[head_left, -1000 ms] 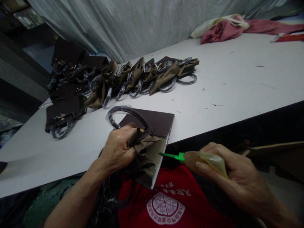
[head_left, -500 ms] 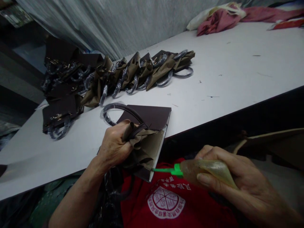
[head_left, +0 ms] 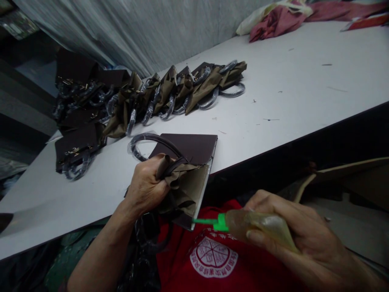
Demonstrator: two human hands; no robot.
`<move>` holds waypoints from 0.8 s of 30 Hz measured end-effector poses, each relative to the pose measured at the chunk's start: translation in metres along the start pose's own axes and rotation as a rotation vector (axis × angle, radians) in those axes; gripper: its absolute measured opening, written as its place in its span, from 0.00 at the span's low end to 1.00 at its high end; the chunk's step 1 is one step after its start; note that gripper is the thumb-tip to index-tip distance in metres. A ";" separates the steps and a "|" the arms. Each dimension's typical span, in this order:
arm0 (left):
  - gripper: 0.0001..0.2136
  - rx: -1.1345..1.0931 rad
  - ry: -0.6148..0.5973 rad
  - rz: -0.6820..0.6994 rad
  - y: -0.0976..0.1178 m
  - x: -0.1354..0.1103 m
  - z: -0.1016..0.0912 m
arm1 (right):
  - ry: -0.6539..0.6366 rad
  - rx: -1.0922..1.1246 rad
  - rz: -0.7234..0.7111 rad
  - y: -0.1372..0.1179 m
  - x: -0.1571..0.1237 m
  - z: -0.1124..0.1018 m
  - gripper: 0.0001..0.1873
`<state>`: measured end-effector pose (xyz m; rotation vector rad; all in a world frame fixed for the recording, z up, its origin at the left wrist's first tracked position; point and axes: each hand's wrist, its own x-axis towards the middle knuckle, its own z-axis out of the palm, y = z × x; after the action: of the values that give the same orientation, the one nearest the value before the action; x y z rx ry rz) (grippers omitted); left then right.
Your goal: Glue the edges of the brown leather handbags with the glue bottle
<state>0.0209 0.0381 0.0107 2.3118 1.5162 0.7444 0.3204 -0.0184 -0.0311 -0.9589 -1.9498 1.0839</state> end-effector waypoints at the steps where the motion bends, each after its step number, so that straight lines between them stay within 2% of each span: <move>1: 0.05 -0.004 0.006 -0.008 0.000 0.000 0.000 | -0.021 0.023 -0.006 0.000 -0.002 0.000 0.03; 5: 0.08 -0.006 0.032 -0.046 -0.001 0.001 0.000 | 0.051 0.015 -0.002 -0.001 -0.006 0.002 0.01; 9: 0.07 -0.020 0.015 -0.030 -0.002 0.000 0.000 | -0.029 0.060 -0.015 0.003 -0.002 0.000 0.03; 14: 0.05 -0.016 0.021 -0.039 -0.002 -0.001 0.000 | 0.206 -0.142 0.059 0.031 0.021 -0.007 0.07; 17: 0.04 -0.034 0.008 -0.030 -0.002 -0.001 -0.001 | 0.278 -0.216 0.084 0.039 0.029 -0.009 0.09; 19: 0.04 -0.041 0.007 -0.028 -0.002 -0.001 -0.001 | 0.224 -0.172 0.071 0.035 0.028 -0.008 0.10; 22: 0.05 -0.049 0.004 -0.019 -0.003 0.000 0.000 | 0.054 -0.048 0.036 0.024 0.024 -0.008 0.11; 24: 0.05 -0.045 -0.001 -0.018 -0.004 0.000 0.000 | 0.066 -0.052 0.035 0.021 0.023 -0.008 0.11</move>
<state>0.0180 0.0393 0.0088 2.2634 1.5018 0.7640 0.3221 0.0123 -0.0416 -1.0480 -1.9226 1.0124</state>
